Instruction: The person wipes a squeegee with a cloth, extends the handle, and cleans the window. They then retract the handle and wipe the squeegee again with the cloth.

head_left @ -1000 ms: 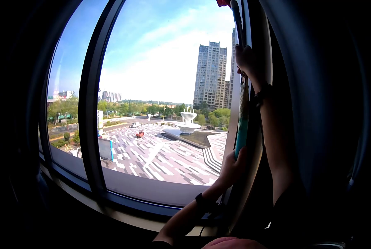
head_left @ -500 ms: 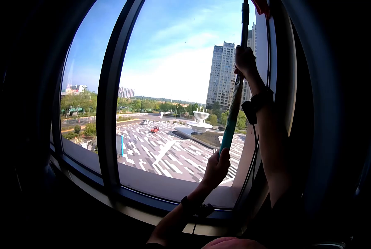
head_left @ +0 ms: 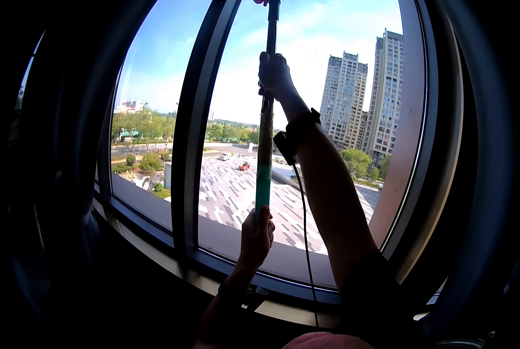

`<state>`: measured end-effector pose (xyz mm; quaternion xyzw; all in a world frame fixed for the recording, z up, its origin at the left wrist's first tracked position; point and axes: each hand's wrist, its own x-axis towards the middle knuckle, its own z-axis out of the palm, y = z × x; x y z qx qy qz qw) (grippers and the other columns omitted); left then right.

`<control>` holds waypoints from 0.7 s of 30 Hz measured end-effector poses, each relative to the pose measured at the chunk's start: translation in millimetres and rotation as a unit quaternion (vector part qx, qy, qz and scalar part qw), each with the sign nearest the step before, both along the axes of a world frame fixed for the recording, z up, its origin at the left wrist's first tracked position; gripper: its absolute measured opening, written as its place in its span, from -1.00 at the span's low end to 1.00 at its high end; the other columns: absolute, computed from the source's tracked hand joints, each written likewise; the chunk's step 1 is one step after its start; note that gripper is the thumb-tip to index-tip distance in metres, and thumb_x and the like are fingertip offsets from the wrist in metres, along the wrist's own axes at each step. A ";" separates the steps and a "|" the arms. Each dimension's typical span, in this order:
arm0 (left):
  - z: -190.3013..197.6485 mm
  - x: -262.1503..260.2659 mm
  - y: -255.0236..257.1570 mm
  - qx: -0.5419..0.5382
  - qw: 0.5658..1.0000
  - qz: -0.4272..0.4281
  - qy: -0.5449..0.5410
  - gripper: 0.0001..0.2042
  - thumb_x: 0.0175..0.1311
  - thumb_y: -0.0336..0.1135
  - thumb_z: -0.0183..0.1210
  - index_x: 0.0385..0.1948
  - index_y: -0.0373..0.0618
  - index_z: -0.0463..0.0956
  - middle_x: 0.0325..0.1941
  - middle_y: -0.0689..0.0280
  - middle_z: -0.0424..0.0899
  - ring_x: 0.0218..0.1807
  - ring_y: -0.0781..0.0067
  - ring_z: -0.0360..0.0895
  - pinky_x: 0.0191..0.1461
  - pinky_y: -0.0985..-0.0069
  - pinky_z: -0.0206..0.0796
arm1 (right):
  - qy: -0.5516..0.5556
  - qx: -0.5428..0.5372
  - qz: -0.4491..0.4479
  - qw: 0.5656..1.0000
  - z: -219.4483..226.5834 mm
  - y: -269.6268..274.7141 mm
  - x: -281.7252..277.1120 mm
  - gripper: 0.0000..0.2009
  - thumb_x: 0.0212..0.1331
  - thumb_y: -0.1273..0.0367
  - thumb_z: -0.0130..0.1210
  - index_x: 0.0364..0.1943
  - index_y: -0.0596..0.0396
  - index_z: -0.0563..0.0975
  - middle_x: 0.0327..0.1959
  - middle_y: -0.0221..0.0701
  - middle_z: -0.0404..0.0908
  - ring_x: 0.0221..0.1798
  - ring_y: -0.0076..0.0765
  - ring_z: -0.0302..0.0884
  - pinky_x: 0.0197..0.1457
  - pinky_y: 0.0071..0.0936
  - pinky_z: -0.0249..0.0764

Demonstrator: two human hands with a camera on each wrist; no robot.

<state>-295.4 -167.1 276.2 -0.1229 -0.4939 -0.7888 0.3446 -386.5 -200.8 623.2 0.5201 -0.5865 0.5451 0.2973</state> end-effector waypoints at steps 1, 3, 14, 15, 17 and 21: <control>-3.7 5.0 -7.1 0.017 1.000 0.010 -0.014 -0.58 0.49 0.13 -0.02 -0.36 -0.06 0.33 -0.71 0.55 0.18 -0.75 0.83 0.07 -0.72 0.74 -0.10 | -0.019 0.015 0.006 1.000 -7.7 -16.6 5.9 -0.59 0.41 0.18 -0.10 -0.20 0.43 0.34 -0.54 -0.13 0.58 -0.59 -0.20 0.62 -0.56 -0.26 0.57; -16.4 15.2 -26.3 -0.023 0.996 0.083 -0.027 -0.58 0.49 0.13 -0.02 -0.37 -0.07 0.33 -0.69 0.53 0.26 -0.74 0.84 0.11 -0.70 0.74 -0.06 | -0.070 0.019 0.063 0.995 -20.4 -45.4 6.0 -0.59 0.42 0.17 -0.14 -0.20 0.39 0.35 -0.53 -0.12 0.58 -0.61 -0.20 0.60 -0.59 -0.25 0.56; -39.8 -4.7 35.5 -0.069 0.996 -0.022 -0.051 -0.52 0.49 0.22 -0.12 -0.42 -0.04 0.25 -0.73 0.51 0.24 -0.77 0.76 0.15 -0.70 0.72 0.02 | -0.047 0.031 -0.049 0.997 -53.1 35.3 17.5 -0.57 0.45 0.19 -0.11 -0.15 0.46 0.36 -0.50 -0.07 0.58 -0.60 -0.07 0.63 -0.64 -0.23 0.59; -42.2 -11.8 56.1 -0.068 0.996 -0.040 -0.041 -0.49 0.46 0.27 -0.13 -0.43 -0.05 0.25 -0.73 0.50 0.24 -0.77 0.75 0.14 -0.72 0.70 -0.02 | -0.052 0.017 -0.067 0.996 -57.0 51.1 13.1 -0.55 0.42 0.11 -0.11 -0.24 0.39 0.38 -0.64 -0.19 0.52 -0.70 -0.15 0.57 -0.62 -0.28 0.56; -50.4 -22.8 100.8 -0.066 0.995 -0.077 -0.024 -0.45 0.44 0.32 -0.14 -0.44 -0.05 0.27 -0.74 0.49 0.24 -0.78 0.74 0.14 -0.73 0.69 -0.05 | -0.042 0.026 -0.115 0.992 -62.7 90.7 6.3 -0.54 0.42 0.11 -0.10 -0.23 0.38 0.37 -0.65 -0.21 0.50 -0.72 -0.18 0.55 -0.64 -0.28 0.55; -69.4 -38.2 181.9 -0.045 0.987 -0.153 0.004 -0.45 0.44 0.30 -0.13 -0.47 -0.05 0.28 -0.73 0.48 0.29 -0.75 0.72 0.21 -0.70 0.70 0.02 | -0.021 0.028 -0.170 0.985 -75.4 167.9 1.5 -0.56 0.42 0.09 -0.10 -0.20 0.34 0.38 -0.68 -0.29 0.48 -0.78 -0.30 0.49 -0.68 -0.32 0.52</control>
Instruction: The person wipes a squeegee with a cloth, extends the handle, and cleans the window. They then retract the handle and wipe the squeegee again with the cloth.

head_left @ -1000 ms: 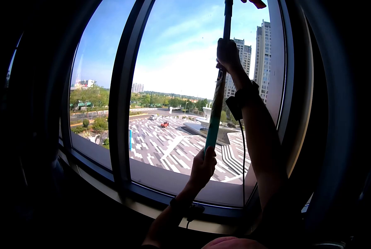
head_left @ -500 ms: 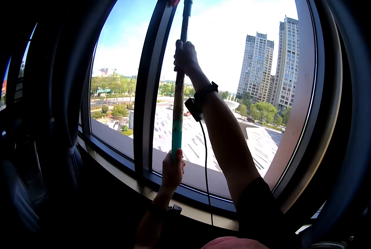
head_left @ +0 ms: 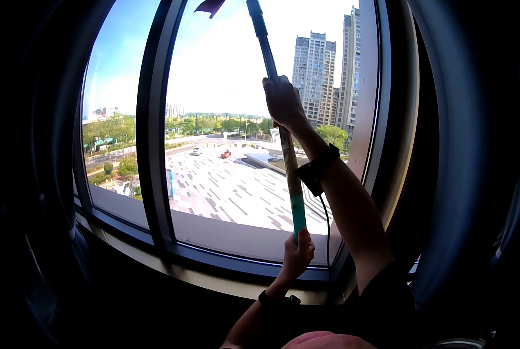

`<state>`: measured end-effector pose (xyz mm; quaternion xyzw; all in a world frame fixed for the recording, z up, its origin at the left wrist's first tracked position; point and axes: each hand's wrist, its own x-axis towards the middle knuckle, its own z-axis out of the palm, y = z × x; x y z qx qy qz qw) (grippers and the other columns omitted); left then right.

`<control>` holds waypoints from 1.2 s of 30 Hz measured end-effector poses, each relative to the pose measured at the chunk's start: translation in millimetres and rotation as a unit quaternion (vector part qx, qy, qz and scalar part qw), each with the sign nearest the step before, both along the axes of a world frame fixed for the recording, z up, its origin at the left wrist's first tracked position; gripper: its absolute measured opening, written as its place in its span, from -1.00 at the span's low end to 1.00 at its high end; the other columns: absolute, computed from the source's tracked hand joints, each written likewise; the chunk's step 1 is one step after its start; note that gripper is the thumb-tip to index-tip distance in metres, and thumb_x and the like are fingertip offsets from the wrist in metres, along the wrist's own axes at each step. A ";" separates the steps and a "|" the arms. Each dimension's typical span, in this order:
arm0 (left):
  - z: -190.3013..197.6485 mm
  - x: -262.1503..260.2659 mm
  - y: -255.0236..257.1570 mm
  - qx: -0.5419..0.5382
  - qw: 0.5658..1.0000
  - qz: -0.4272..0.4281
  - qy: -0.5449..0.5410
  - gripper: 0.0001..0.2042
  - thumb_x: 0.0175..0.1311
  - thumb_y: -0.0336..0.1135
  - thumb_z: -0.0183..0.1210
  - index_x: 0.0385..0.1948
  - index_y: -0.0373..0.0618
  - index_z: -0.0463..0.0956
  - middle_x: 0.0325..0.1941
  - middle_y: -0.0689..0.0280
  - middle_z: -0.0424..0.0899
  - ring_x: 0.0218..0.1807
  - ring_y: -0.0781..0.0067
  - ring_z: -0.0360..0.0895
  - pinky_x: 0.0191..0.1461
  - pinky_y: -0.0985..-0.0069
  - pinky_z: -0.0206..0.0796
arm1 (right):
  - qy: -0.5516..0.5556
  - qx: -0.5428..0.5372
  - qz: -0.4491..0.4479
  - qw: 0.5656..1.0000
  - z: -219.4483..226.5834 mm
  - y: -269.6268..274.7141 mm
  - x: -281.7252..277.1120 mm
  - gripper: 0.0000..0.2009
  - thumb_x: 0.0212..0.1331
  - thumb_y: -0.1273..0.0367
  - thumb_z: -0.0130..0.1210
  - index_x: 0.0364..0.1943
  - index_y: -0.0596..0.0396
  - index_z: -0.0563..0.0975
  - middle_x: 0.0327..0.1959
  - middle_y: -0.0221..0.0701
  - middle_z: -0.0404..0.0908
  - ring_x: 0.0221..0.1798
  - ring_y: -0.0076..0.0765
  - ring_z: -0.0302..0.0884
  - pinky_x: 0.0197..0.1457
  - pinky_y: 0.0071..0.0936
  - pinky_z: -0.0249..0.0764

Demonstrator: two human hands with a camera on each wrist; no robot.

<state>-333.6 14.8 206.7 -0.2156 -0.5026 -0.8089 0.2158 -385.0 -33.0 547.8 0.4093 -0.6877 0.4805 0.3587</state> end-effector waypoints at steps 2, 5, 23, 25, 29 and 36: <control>-0.7 7.6 33.8 0.000 1.000 -0.028 -0.002 -0.45 0.44 0.30 -0.13 -0.45 -0.05 0.29 -0.71 0.48 0.31 -0.72 0.71 0.25 -0.68 0.70 0.04 | 0.000 0.006 -0.028 1.000 -3.4 34.5 9.3 -0.56 0.42 0.10 -0.10 -0.20 0.33 0.38 -0.71 -0.35 0.44 -0.79 -0.34 0.48 -0.72 -0.36 0.48; -8.7 7.7 80.6 -0.007 0.999 -0.042 0.032 -0.45 0.43 0.31 -0.13 -0.46 -0.05 0.30 -0.70 0.47 0.34 -0.72 0.71 0.25 -0.66 0.70 0.05 | 0.022 0.007 -0.061 0.998 0.4 81.4 0.4 -0.56 0.41 0.10 -0.12 -0.21 0.34 0.37 -0.72 -0.36 0.43 -0.81 -0.32 0.47 -0.73 -0.37 0.48; -46.1 51.4 227.9 -0.036 0.996 -0.079 0.015 -0.59 0.52 0.09 -0.07 -0.41 -0.05 0.34 -0.59 0.56 0.35 -0.55 0.79 0.27 -0.50 0.71 0.10 | 0.040 -0.050 -0.165 0.984 -39.2 266.3 19.1 -0.54 0.44 0.02 -0.12 -0.24 0.22 0.44 -0.80 -0.39 0.39 -0.82 -0.32 0.46 -0.71 -0.38 0.47; -47.1 67.6 233.3 -0.040 0.996 -0.077 0.010 -0.60 0.54 0.05 -0.09 -0.44 -0.04 0.32 -0.59 0.56 0.35 -0.55 0.80 0.26 -0.50 0.70 0.10 | 0.018 -0.060 -0.162 0.985 -46.7 275.3 35.9 -0.55 0.45 0.01 -0.13 -0.26 0.20 0.41 -0.83 -0.41 0.33 -0.87 -0.35 0.40 -0.78 -0.42 0.41; -56.0 93.8 229.7 -0.050 0.992 -0.115 -0.006 -0.58 0.53 0.10 -0.08 -0.43 -0.04 0.35 -0.58 0.58 0.33 -0.53 0.79 0.24 -0.48 0.69 0.10 | -0.027 -0.064 -0.197 0.978 -64.0 297.0 58.0 -0.56 0.45 0.01 -0.12 -0.21 0.18 0.36 -0.84 -0.43 0.29 -0.90 -0.38 0.33 -0.83 -0.42 0.33; -79.8 110.9 141.7 -0.076 0.987 -0.142 -0.011 -0.57 0.49 0.12 -0.02 -0.37 -0.10 0.40 -0.53 0.57 0.38 -0.46 0.78 0.27 -0.41 0.67 0.16 | -0.036 -0.128 -0.235 0.963 -87.5 253.2 57.9 -0.56 0.45 0.01 -0.13 -0.21 0.20 0.36 -0.80 -0.39 0.33 -0.89 -0.32 0.34 -0.84 -0.39 0.31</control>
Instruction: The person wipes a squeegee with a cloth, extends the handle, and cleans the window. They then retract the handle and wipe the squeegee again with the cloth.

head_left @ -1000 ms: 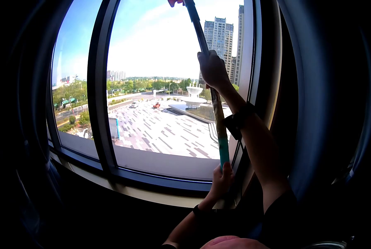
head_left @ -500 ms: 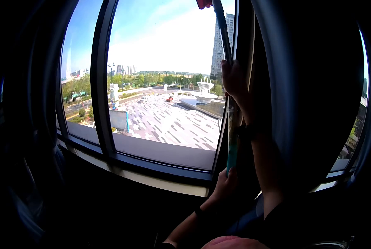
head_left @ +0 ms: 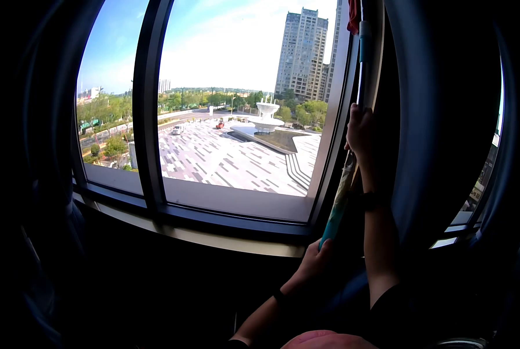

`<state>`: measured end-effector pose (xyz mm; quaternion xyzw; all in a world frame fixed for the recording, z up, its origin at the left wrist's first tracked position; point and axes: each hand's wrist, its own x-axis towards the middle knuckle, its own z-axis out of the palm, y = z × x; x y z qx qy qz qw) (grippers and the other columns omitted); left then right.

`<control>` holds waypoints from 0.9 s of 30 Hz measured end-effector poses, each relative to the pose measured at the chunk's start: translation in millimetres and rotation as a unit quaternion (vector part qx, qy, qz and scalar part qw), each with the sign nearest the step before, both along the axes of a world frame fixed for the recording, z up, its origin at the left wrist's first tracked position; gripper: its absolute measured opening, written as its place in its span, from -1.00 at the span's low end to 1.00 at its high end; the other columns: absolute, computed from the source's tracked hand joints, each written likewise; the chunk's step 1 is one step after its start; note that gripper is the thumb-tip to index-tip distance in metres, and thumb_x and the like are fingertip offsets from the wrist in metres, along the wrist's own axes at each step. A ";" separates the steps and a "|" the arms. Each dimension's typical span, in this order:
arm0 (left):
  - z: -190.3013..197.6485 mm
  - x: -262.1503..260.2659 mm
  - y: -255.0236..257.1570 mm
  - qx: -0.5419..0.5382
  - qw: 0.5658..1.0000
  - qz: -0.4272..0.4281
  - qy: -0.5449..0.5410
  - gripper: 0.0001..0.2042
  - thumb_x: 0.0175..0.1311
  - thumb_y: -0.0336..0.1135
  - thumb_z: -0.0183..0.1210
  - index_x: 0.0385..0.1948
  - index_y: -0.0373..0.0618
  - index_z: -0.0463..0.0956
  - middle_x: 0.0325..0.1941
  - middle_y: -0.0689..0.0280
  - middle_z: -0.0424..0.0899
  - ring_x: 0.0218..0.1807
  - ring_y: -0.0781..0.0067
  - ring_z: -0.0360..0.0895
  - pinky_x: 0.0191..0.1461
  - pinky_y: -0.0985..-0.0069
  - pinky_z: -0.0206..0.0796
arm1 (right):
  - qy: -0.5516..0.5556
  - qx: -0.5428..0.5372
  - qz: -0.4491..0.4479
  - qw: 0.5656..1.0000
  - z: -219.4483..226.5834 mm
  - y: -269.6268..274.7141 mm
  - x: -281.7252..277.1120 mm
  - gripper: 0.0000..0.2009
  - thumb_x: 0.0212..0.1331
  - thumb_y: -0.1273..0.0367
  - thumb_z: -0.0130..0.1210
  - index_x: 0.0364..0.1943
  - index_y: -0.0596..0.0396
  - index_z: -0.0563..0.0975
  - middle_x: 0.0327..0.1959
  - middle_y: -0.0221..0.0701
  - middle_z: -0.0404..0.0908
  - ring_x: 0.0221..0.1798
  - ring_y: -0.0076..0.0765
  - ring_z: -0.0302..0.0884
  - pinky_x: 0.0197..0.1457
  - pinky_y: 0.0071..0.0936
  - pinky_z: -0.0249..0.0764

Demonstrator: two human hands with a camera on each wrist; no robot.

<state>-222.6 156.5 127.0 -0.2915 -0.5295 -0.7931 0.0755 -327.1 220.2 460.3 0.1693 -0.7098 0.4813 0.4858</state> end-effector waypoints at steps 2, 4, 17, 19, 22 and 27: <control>4.9 14.6 -33.6 -0.003 0.999 0.046 -0.017 -0.57 0.48 0.13 -0.01 -0.38 -0.09 0.39 -0.53 0.57 0.36 -0.46 0.77 0.26 -0.41 0.66 0.16 | -0.007 -0.006 0.007 1.000 -5.5 -29.8 12.7 -0.55 0.45 0.02 -0.14 -0.22 0.22 0.36 -0.73 -0.28 0.43 -0.82 -0.21 0.47 -0.80 -0.35 0.41; -6.6 17.1 -74.3 -0.010 0.994 0.104 -0.013 -0.56 0.47 0.15 0.00 -0.40 -0.08 0.38 -0.54 0.56 0.35 -0.48 0.77 0.25 -0.42 0.68 0.14 | -0.013 -0.004 0.044 0.999 -10.6 -66.7 17.5 -0.57 0.46 0.03 -0.15 -0.22 0.21 0.36 -0.72 -0.26 0.45 -0.81 -0.18 0.48 -0.77 -0.30 0.43; -57.8 92.2 -271.1 -0.013 0.928 0.362 -0.087 -0.48 0.37 0.25 0.09 -0.46 -0.12 0.44 -0.69 0.51 0.34 -0.61 0.73 0.28 -0.55 0.58 0.14 | -0.052 -0.013 0.319 0.946 -59.3 -318.8 66.3 -0.70 0.48 0.15 -0.13 -0.27 0.11 0.29 -0.78 -0.47 0.30 -0.83 -0.44 0.31 -0.77 -0.40 0.29; -60.6 110.7 -295.1 0.023 0.920 0.378 -0.105 -0.45 0.34 0.29 0.10 -0.47 -0.10 0.42 -0.69 0.53 0.33 -0.61 0.73 0.29 -0.55 0.63 0.14 | -0.048 -0.019 0.372 0.927 -67.1 -365.7 68.7 -0.71 0.46 0.17 -0.14 -0.28 0.11 0.27 -0.79 -0.49 0.27 -0.86 -0.44 0.30 -0.82 -0.39 0.28; -64.9 130.0 -330.1 0.008 0.892 0.439 -0.111 -0.45 0.33 0.31 0.09 -0.50 -0.07 0.38 -0.69 0.51 0.34 -0.63 0.72 0.30 -0.56 0.65 0.14 | -0.043 -0.009 0.439 0.897 -74.4 -428.0 78.8 -0.65 0.46 0.11 -0.12 -0.29 0.14 0.26 -0.74 -0.43 0.32 -0.84 -0.46 0.33 -0.85 -0.41 0.33; -78.3 164.0 -369.5 -0.039 0.851 0.510 -0.116 -0.47 0.36 0.31 0.03 -0.50 -0.01 0.32 -0.73 0.55 0.27 -0.71 0.77 0.23 -0.65 0.72 0.06 | -0.088 0.015 0.397 0.913 -93.8 -472.6 118.9 -0.62 0.46 0.14 -0.12 -0.22 0.28 0.38 -0.56 -0.03 0.56 -0.51 -0.03 0.62 -0.44 -0.11 0.45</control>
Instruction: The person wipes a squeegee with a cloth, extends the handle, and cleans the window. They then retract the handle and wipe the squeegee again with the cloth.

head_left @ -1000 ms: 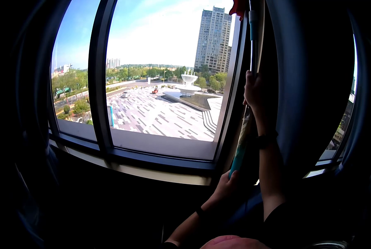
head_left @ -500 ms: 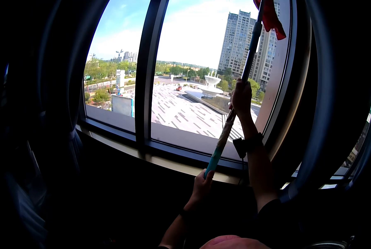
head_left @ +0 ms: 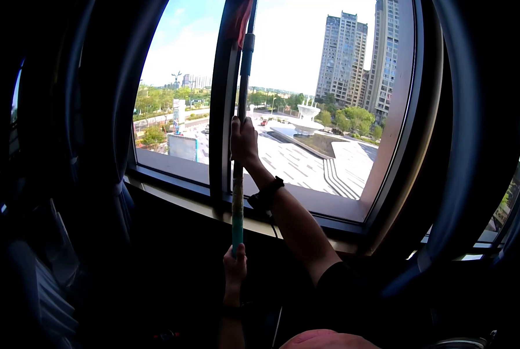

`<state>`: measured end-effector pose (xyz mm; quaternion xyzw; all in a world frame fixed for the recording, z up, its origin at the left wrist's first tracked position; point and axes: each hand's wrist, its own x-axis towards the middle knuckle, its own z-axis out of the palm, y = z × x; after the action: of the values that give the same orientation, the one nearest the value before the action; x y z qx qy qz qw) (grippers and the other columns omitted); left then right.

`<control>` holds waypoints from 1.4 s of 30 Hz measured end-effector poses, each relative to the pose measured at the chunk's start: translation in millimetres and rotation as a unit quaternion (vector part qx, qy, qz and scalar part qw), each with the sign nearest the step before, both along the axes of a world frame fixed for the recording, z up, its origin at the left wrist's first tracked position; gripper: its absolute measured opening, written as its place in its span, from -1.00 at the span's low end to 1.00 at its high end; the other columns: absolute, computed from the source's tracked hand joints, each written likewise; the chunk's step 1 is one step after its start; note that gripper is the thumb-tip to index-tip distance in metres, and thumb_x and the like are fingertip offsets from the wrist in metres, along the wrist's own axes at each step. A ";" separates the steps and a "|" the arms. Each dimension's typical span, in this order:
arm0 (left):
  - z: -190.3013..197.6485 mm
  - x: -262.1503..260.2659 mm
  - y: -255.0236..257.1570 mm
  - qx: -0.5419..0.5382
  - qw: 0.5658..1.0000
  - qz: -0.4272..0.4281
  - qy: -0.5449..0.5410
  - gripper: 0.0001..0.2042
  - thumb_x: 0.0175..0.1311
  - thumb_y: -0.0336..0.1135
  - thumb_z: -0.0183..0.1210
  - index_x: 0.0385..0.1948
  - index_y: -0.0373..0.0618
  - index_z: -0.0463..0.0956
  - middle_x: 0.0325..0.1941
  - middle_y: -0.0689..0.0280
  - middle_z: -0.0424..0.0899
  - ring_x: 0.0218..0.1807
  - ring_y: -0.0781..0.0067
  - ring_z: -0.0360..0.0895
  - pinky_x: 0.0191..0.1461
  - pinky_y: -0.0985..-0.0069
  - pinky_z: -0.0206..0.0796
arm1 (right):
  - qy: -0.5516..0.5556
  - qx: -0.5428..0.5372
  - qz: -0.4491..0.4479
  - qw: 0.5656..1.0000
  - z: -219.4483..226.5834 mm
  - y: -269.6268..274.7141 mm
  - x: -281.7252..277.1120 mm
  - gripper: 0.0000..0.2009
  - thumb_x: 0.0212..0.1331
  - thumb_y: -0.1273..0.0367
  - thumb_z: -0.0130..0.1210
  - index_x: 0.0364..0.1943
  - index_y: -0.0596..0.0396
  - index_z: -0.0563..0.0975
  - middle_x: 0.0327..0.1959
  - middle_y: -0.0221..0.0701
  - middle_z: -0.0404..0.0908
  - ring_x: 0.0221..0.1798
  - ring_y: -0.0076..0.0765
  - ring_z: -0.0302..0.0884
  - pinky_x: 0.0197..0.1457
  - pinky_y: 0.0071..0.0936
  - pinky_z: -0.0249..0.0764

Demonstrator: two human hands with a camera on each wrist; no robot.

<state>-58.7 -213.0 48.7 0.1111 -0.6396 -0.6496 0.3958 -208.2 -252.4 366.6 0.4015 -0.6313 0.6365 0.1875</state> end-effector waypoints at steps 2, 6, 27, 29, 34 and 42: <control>-9.3 5.0 -2.8 0.031 0.998 -0.055 -0.005 -0.47 0.36 0.31 0.03 -0.50 -0.01 0.31 -0.73 0.55 0.28 -0.72 0.77 0.23 -0.66 0.72 0.05 | 0.033 -0.017 -0.029 0.999 -14.4 -4.4 -4.4 -0.63 0.45 0.16 -0.11 -0.23 0.28 0.38 -0.58 -0.01 0.55 -0.52 0.04 0.61 -0.43 -0.07 0.46; -30.5 -2.2 45.7 0.044 0.989 -0.138 0.001 -0.48 0.37 0.29 0.04 -0.47 -0.03 0.32 -0.73 0.52 0.33 -0.71 0.73 0.31 -0.63 0.72 0.15 | -0.036 0.020 0.001 0.999 -28.4 48.9 1.1 -0.65 0.44 0.19 -0.08 -0.18 0.31 0.39 -0.63 -0.06 0.51 -0.55 0.03 0.56 -0.43 -0.07 0.42; -122.9 -13.6 501.9 0.137 0.930 -0.341 -0.006 -0.47 0.44 0.23 -0.03 -0.54 -0.07 0.32 -0.66 0.47 0.38 -0.60 0.68 0.36 -0.52 0.63 0.18 | 0.022 0.102 -0.205 0.973 -123.1 482.7 0.2 -0.61 0.43 0.09 0.00 -0.24 0.21 0.42 -0.71 -0.17 0.51 -0.59 0.02 0.59 -0.55 -0.17 0.40; -119.7 4.3 526.5 0.185 0.900 -0.394 0.003 -0.52 0.43 0.20 0.01 -0.45 -0.07 0.33 -0.66 0.49 0.35 -0.63 0.71 0.32 -0.57 0.65 0.16 | 0.046 0.085 -0.241 0.966 -129.8 513.3 9.4 -0.61 0.43 0.08 0.01 -0.24 0.20 0.42 -0.71 -0.20 0.50 -0.61 -0.04 0.59 -0.56 -0.20 0.39; -133.9 34.0 544.4 0.151 0.885 -0.440 -0.005 -0.52 0.41 0.22 0.03 -0.47 -0.02 0.29 -0.64 0.53 0.34 -0.63 0.75 0.28 -0.57 0.69 0.11 | 0.049 0.052 -0.295 0.953 -154.7 564.8 27.0 -0.67 0.45 0.10 -0.02 -0.27 0.09 0.41 -0.69 -0.28 0.52 -0.62 -0.15 0.60 -0.60 -0.30 0.40; -157.0 101.1 457.8 0.068 0.924 -0.367 -0.077 -0.50 0.38 0.25 0.06 -0.48 -0.03 0.32 -0.64 0.52 0.35 -0.61 0.74 0.30 -0.55 0.67 0.15 | -0.037 0.020 -0.317 0.948 -190.1 524.2 74.8 -0.66 0.48 0.10 -0.08 -0.31 0.09 0.38 -0.76 -0.35 0.41 -0.74 -0.27 0.50 -0.71 -0.32 0.34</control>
<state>42.4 244.9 -108.3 -0.0554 -0.6183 -0.7808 0.0704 -133.4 271.9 176.5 0.1610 -0.7451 0.5456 0.3481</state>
